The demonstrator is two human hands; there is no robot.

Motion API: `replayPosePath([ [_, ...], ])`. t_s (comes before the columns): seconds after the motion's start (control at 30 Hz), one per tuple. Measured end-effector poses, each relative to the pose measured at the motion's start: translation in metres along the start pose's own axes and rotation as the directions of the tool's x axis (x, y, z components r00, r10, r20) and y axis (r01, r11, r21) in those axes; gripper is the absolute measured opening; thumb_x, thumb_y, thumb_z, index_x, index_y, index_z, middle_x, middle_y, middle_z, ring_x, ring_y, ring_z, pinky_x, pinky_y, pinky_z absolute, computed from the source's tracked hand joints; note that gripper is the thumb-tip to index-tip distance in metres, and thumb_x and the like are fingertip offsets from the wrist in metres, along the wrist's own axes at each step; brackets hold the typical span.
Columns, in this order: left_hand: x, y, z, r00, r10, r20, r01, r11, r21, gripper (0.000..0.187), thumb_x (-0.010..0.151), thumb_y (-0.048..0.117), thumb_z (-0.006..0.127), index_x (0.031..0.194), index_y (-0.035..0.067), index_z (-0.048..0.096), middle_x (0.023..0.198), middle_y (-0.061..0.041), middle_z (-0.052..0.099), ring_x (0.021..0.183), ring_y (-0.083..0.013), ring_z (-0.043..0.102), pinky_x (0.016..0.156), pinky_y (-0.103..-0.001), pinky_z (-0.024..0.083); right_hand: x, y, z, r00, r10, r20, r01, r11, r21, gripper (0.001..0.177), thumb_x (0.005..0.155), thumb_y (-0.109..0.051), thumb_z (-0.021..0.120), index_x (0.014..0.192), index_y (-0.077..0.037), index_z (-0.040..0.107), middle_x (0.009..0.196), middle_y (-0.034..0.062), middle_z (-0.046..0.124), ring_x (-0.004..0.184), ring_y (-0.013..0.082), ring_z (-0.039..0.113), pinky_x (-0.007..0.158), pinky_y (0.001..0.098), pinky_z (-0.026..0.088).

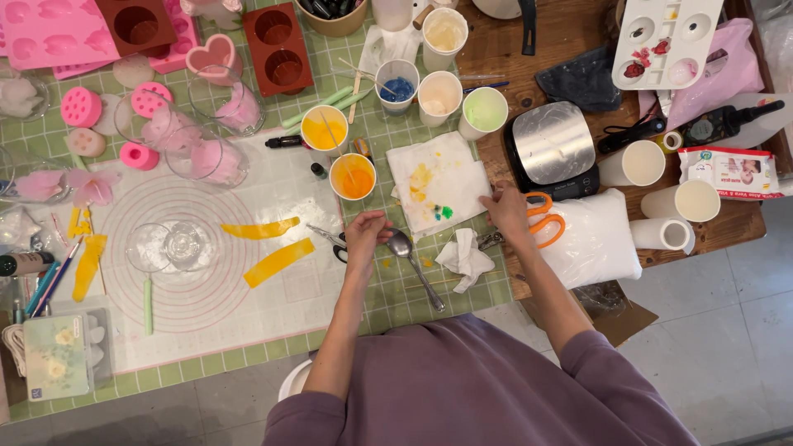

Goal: Cutting pieces of yellow wax and cleaning tools at a candle-making workshop.

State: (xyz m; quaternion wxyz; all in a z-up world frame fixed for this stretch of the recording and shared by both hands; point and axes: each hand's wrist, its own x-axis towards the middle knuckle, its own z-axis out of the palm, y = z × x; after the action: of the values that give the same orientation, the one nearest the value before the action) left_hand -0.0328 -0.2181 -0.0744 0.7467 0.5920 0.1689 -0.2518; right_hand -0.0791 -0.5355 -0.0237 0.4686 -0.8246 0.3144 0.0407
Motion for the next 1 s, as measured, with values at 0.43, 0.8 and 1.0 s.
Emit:
replayPosePath([
  [0.43, -0.005, 0.005, -0.003, 0.998, -0.051, -0.034, 0.051, 0.999, 0.015, 0.016, 0.097, 0.010, 0.064, 0.112, 0.004, 0.068, 0.091, -0.009, 0.076, 0.070, -0.0128, 0.069, 0.066, -0.026, 0.056, -0.003, 0.000, 0.015, 0.972, -0.216, -0.096, 0.184, 0.946, -0.265, 0.020, 0.085, -0.017, 0.079, 0.093, 0.000, 0.075, 0.082, 0.0136, 0.075, 0.074, 0.0281, 0.072, 0.071, 0.0399, 0.056],
  [0.8, -0.009, 0.006, 0.002, 0.997, -0.072, 0.002, 0.072, 0.997, 0.012, 0.016, 0.098, 0.010, 0.063, 0.112, 0.004, 0.067, 0.092, -0.009, 0.075, 0.072, -0.0129, 0.070, 0.067, -0.027, 0.057, -0.035, -0.037, 0.037, 0.946, -0.315, 0.074, 0.323, 0.936, -0.143, 0.018, 0.093, -0.025, 0.073, 0.097, -0.008, 0.070, 0.091, 0.0073, 0.078, 0.082, 0.0240, 0.077, 0.074, 0.0364, 0.059],
  [1.0, -0.007, 0.007, -0.008, 0.998, -0.067, -0.016, 0.067, 0.997, -0.024, 0.019, 0.098, 0.011, 0.063, 0.115, 0.004, 0.066, 0.093, -0.010, 0.075, 0.072, -0.0141, 0.070, 0.067, -0.027, 0.056, -0.002, -0.003, 0.001, 0.958, -0.261, -0.122, 0.203, 0.914, -0.352, 0.026, 0.083, -0.015, 0.077, 0.106, -0.005, 0.070, 0.090, 0.0120, 0.076, 0.079, 0.0295, 0.073, 0.069, 0.0429, 0.055],
])
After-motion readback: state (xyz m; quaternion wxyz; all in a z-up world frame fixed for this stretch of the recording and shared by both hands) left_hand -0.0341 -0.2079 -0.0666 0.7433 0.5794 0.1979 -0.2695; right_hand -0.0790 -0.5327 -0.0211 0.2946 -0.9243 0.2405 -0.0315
